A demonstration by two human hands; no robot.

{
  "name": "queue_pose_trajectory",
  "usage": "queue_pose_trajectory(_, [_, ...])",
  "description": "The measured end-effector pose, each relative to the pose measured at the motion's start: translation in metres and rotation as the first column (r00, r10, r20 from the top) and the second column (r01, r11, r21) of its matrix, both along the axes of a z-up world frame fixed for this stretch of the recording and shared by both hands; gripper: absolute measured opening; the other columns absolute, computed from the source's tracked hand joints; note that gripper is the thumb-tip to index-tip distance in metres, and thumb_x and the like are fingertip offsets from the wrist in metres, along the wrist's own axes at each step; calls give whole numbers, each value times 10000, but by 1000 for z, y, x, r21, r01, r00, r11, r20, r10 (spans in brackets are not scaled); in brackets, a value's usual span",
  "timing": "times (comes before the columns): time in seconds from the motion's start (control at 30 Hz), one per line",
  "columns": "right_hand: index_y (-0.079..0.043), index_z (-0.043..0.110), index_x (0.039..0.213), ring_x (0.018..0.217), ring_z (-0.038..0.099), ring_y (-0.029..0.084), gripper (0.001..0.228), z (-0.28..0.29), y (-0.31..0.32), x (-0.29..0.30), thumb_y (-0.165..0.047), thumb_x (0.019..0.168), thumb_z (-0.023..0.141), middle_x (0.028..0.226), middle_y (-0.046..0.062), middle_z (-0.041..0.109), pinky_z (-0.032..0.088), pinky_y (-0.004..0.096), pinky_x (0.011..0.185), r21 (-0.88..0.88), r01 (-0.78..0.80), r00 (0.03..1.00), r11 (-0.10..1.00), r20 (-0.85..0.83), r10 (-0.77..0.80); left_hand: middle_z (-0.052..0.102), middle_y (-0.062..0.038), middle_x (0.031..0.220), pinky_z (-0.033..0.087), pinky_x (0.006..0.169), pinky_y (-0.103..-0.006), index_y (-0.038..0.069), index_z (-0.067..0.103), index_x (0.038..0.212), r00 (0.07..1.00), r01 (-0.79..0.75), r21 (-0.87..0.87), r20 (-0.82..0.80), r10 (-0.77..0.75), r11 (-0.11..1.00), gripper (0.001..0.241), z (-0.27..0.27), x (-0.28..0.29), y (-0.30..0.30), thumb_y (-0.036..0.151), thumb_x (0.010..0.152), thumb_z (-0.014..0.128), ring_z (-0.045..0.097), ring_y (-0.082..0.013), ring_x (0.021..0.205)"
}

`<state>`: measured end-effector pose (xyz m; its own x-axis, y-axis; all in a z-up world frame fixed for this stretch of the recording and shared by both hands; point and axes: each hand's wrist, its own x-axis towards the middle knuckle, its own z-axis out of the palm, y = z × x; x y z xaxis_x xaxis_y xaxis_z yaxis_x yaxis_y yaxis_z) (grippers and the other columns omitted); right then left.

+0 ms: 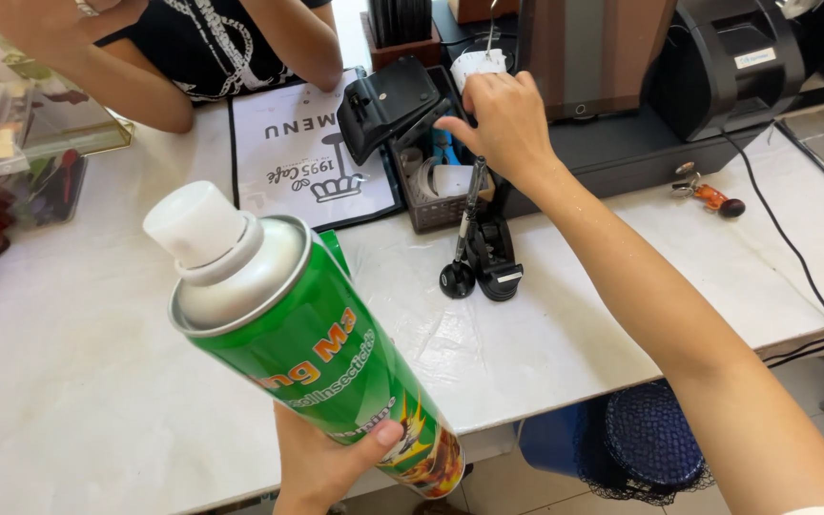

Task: The recorder wipes the top of a chest freezer and prepares an insecticide spray can by cutting its nozzle.

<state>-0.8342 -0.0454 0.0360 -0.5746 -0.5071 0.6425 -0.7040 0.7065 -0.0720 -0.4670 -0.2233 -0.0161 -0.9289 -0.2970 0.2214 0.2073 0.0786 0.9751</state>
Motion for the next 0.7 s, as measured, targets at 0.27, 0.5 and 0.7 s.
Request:
queue_pose_trajectory(0.27, [-79, 730, 926, 957, 653, 325, 119, -66, -11, -38, -137, 901, 629, 963, 124, 722, 509, 451, 820, 399, -142, 987, 906, 123, 101, 790, -109, 1013, 636, 845, -353, -16, 697, 1115, 999, 33, -29, 18, -33, 999, 570, 37, -19, 12, 273, 669, 903, 768, -197, 918])
queue_pose_trajectory(0.5, [-67, 718, 1085, 1027, 696, 346, 229, -99, -30, -62, -31, 937, 547, 1105, 166, 722, 587, 460, 825, 591, -98, 974, 801, 224, -46, 795, -98, 970, 623, 816, -333, -11, 693, 1058, 999, 43, -23, 31, -42, 999, 492, 47, -25, 17, 258, 687, 872, 757, -165, 891])
queue_pose_trajectory(0.7, [-46, 749, 1158, 1088, 710, 297, 277, -227, -45, -204, -97, 925, 608, 1217, 167, 722, 596, 406, 886, 612, -132, 976, 780, 219, -7, 796, -103, 948, 618, 807, -329, -13, 709, 1034, 1000, 2, 4, -13, -2, 1000, 427, 34, -16, 10, 255, 735, 854, 750, -170, 869])
